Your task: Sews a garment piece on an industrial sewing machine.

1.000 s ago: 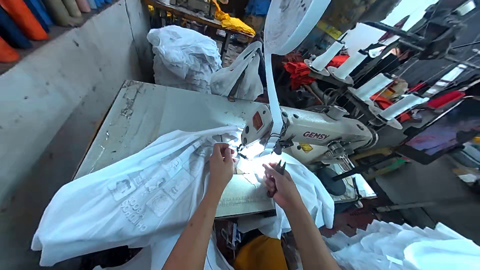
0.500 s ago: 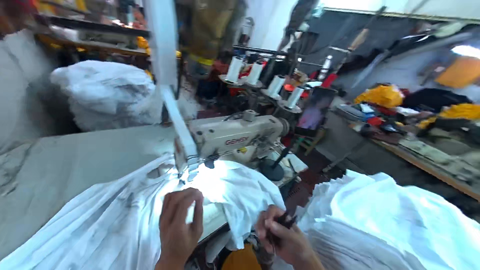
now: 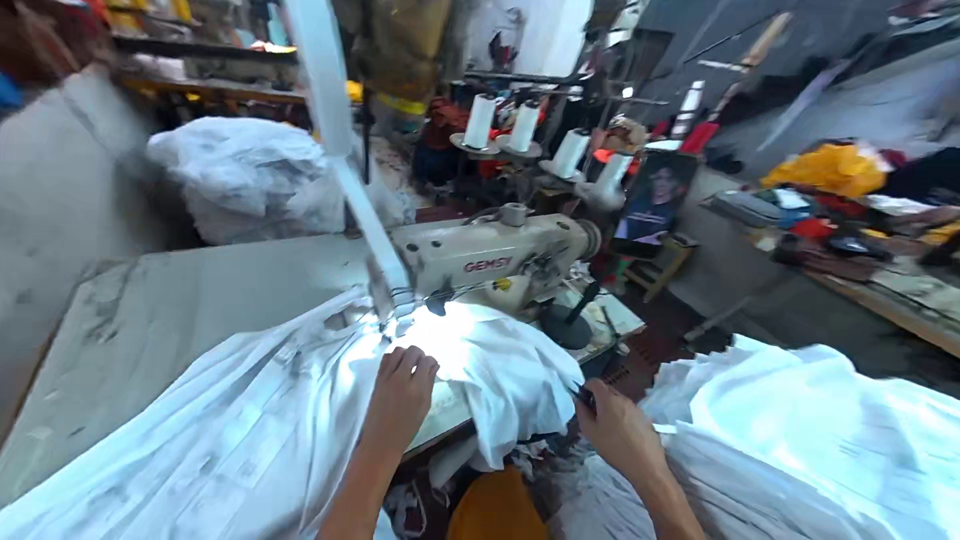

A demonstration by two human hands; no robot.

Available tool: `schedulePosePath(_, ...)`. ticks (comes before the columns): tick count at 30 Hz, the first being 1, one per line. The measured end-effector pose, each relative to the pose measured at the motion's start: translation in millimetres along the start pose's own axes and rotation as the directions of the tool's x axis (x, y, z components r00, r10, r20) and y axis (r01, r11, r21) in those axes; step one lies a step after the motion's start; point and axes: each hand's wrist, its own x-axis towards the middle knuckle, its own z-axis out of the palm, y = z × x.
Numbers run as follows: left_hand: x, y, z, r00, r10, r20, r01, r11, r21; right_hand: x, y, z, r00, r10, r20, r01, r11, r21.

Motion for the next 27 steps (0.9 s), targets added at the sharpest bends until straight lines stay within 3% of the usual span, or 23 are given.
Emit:
schedulePosePath(4, -4, -2, -3, 0.985, -0.130, 0.117, 0.134, 0.991, -0.022, 1, -52, 9, 0.956, -0.294, -0.023, 0.294, 0.944, 0.148)
schedulePosePath(9, -5, -5, -2, 0.986, -0.153, 0.066, 0.158, 0.984, -0.086, 0, -115, 34, 0.809, -0.581, -0.088, 0.587, 0.793, 0.164)
schedulePosePath(13, -6, -7, 0, 0.991, -0.132, 0.031, 0.135, 0.986, -0.096, 5, -153, 45, 0.737, -0.651, -0.182, 0.653, 0.755, -0.058)
schedulePosePath(19, -6, -6, 2, 0.990, -0.139, 0.021, 0.140, 0.985, -0.097, 14, -172, 39, 0.711, -0.697, -0.092, 0.677, 0.714, -0.178)
schedulePosePath(21, -5, -6, 1, 0.989, -0.147, 0.025, 0.149, 0.984, -0.096, 18, -175, 30, 0.709, -0.705, -0.015, 0.689, 0.696, -0.202)
schedulePosePath(24, -4, -7, 2, 0.989, -0.143, 0.026, 0.145, 0.985, -0.096, 27, -186, 0, 0.722, -0.637, 0.271, 0.691, 0.677, -0.252)
schedulePosePath(27, -5, -8, 4, 0.988, -0.154, 0.031, 0.156, 0.984, -0.086, 44, -194, -27, 0.625, -0.570, 0.532, 0.770, 0.560, -0.304)
